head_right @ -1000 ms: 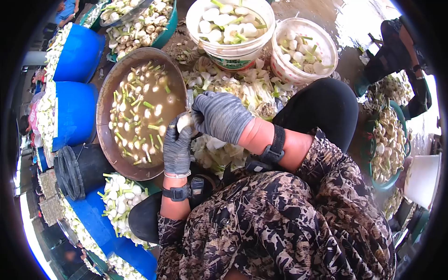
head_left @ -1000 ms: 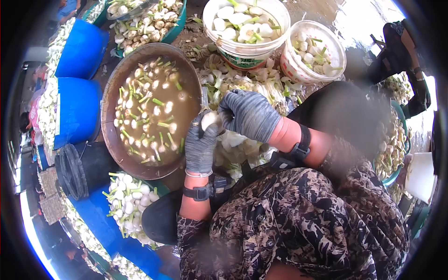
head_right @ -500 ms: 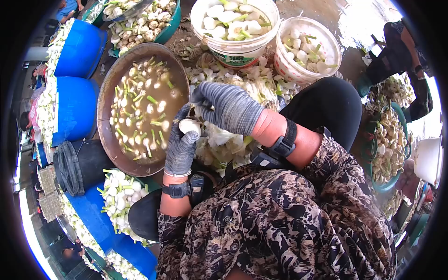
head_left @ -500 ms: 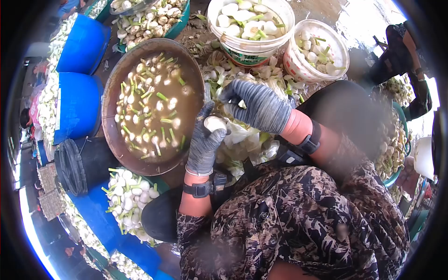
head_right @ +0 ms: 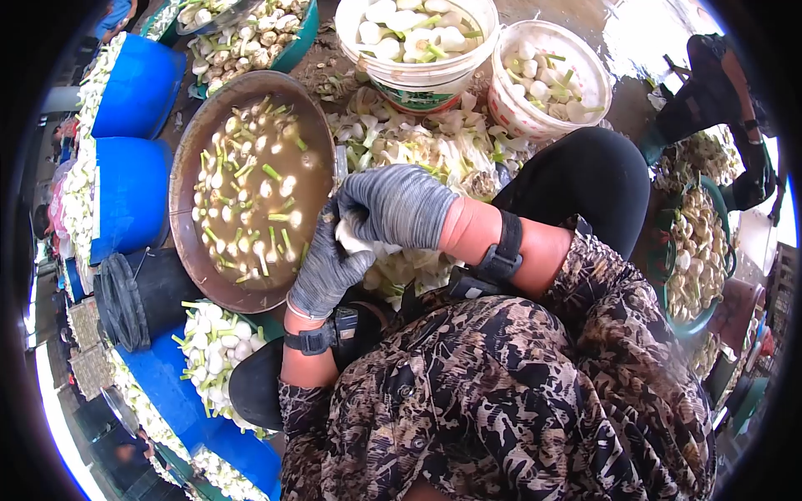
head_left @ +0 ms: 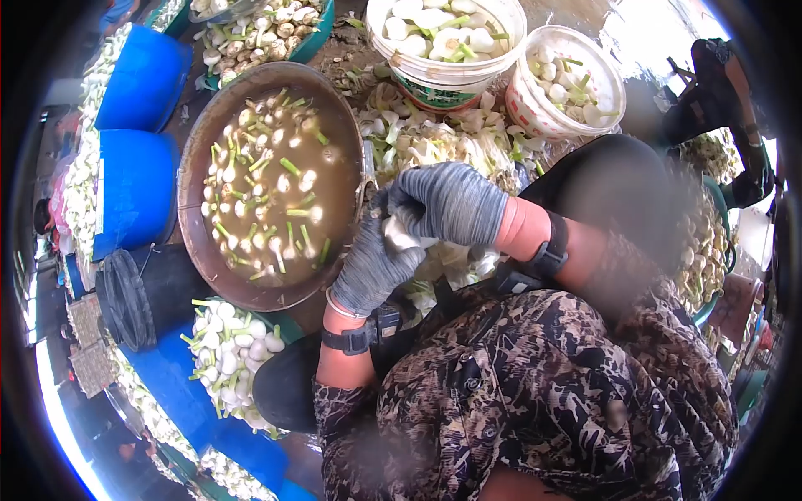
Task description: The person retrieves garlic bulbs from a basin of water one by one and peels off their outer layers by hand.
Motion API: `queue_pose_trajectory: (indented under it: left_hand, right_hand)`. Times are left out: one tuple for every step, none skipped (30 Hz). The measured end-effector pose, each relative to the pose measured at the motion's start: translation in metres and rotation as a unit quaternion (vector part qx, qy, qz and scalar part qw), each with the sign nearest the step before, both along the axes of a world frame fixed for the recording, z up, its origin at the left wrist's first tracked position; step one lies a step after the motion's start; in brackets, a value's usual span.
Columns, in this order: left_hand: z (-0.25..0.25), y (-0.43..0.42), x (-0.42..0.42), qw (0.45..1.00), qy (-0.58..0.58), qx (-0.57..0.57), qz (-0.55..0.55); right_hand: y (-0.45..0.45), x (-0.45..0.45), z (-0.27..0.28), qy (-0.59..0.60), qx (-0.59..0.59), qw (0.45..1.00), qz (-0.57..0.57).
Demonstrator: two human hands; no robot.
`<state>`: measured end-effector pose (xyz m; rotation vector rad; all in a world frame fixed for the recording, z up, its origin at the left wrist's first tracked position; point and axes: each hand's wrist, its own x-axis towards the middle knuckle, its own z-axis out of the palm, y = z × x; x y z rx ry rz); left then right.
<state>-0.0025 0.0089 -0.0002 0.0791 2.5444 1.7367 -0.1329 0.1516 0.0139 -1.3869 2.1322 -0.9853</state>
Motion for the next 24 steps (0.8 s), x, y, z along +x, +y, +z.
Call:
queue_pose_trajectory:
  left_hand:
    - [0.002, 0.003, 0.003, 0.996, -0.027, 0.061, 0.058]
    - [-0.003, 0.004, 0.002, 0.996, -0.027, 0.063, 0.056]
    - [-0.011, 0.002, 0.002, 0.996, -0.004, 0.048, 0.071]
    - [-0.020, 0.000, 0.002, 0.995, 0.020, 0.032, 0.087]
    - [-0.030, -0.001, 0.001, 0.991, 0.053, -0.015, 0.123]
    - [-0.033, -0.002, 0.000, 0.991, 0.055, -0.017, 0.124]
    - [-0.035, -0.002, -0.001, 0.984, 0.002, 0.068, 0.166]
    - [-0.037, -0.002, -0.002, 0.965, -0.052, 0.152, 0.205]
    - [-0.034, 0.001, -0.005, 0.958, -0.056, 0.155, 0.233]
    - [-0.033, 0.001, -0.005, 0.959, -0.054, 0.155, 0.233]
    - [-0.032, 0.000, -0.004, 0.945, -0.086, 0.201, 0.243]
    - [-0.030, 0.000, -0.003, 0.929, -0.118, 0.246, 0.252]
    - [-0.027, 0.003, -0.003, 0.912, -0.097, 0.310, 0.251]
    - [-0.034, 0.002, -0.001, 0.912, -0.094, 0.310, 0.252]
    - [-0.048, 0.000, 0.003, 0.888, -0.092, 0.373, 0.252]
    - [-0.053, -0.001, 0.003, 0.861, -0.090, 0.434, 0.251]
    - [-0.059, -0.001, 0.004, 0.933, -0.045, 0.280, 0.219]
    - [-0.059, 0.001, 0.002, 0.972, 0.007, 0.116, 0.204]
    - [-0.050, 0.003, 0.001, 0.936, -0.019, 0.257, 0.241]
    - [-0.045, 0.003, 0.000, 0.877, -0.043, 0.393, 0.273]
    - [-0.047, 0.000, 0.002, 0.780, -0.050, 0.560, 0.277]
    - [-0.049, -0.002, 0.003, 0.780, -0.047, 0.558, 0.277]
    - [-0.050, -0.004, 0.003, 0.753, -0.048, 0.600, 0.266]
    - [-0.049, -0.005, 0.003, 0.724, -0.050, 0.640, 0.253]
  right_hand:
    - [-0.001, 0.000, -0.009, -0.031, -0.023, 0.999, -0.030]
    - [-0.002, -0.001, -0.014, -0.059, -0.047, 0.995, -0.059]
    - [-0.003, -0.002, -0.013, -0.080, -0.031, 0.994, -0.068]
    - [-0.003, -0.002, -0.015, -0.078, -0.032, 0.994, -0.068]
    - [-0.004, -0.002, -0.018, -0.081, -0.046, 0.992, -0.084]
    - [-0.005, -0.002, -0.021, -0.084, -0.061, 0.989, -0.101]
    - [-0.005, -0.002, -0.021, -0.105, -0.053, 0.988, -0.098]
    - [-0.006, -0.001, -0.023, -0.105, -0.054, 0.988, -0.098]
    - [-0.007, 0.000, -0.026, -0.144, -0.053, 0.983, -0.098]
    - [-0.008, 0.000, -0.029, -0.181, -0.052, 0.977, -0.098]
    - [-0.009, -0.002, -0.031, -0.180, -0.054, 0.977, -0.097]
    - [-0.009, -0.005, -0.034, -0.316, -0.058, 0.942, -0.097]
    - [-0.008, -0.009, -0.036, -0.445, -0.060, 0.889, -0.094]
    - [-0.006, -0.013, -0.037, -0.443, -0.061, 0.890, -0.091]
    - [-0.003, -0.018, -0.037, -0.533, -0.093, 0.835, -0.105]
    - [-0.001, -0.021, -0.037, -0.615, -0.124, 0.770, -0.116]
    - [-0.001, -0.021, -0.036, -0.677, -0.170, 0.701, -0.148]
    - [0.001, -0.024, -0.039, -0.701, -0.194, 0.670, -0.146]
    - [0.004, -0.030, -0.047, -0.720, -0.210, 0.651, -0.117]
    - [0.006, -0.035, -0.054, -0.738, -0.225, 0.630, -0.088]
    - [0.008, -0.037, -0.054, -0.737, -0.225, 0.632, -0.084]
    - [0.010, -0.038, -0.054, -0.744, -0.231, 0.623, -0.070]
    - [0.010, -0.038, -0.053, -0.751, -0.237, 0.613, -0.056]
    - [0.010, -0.037, -0.051, -0.751, -0.238, 0.614, -0.053]
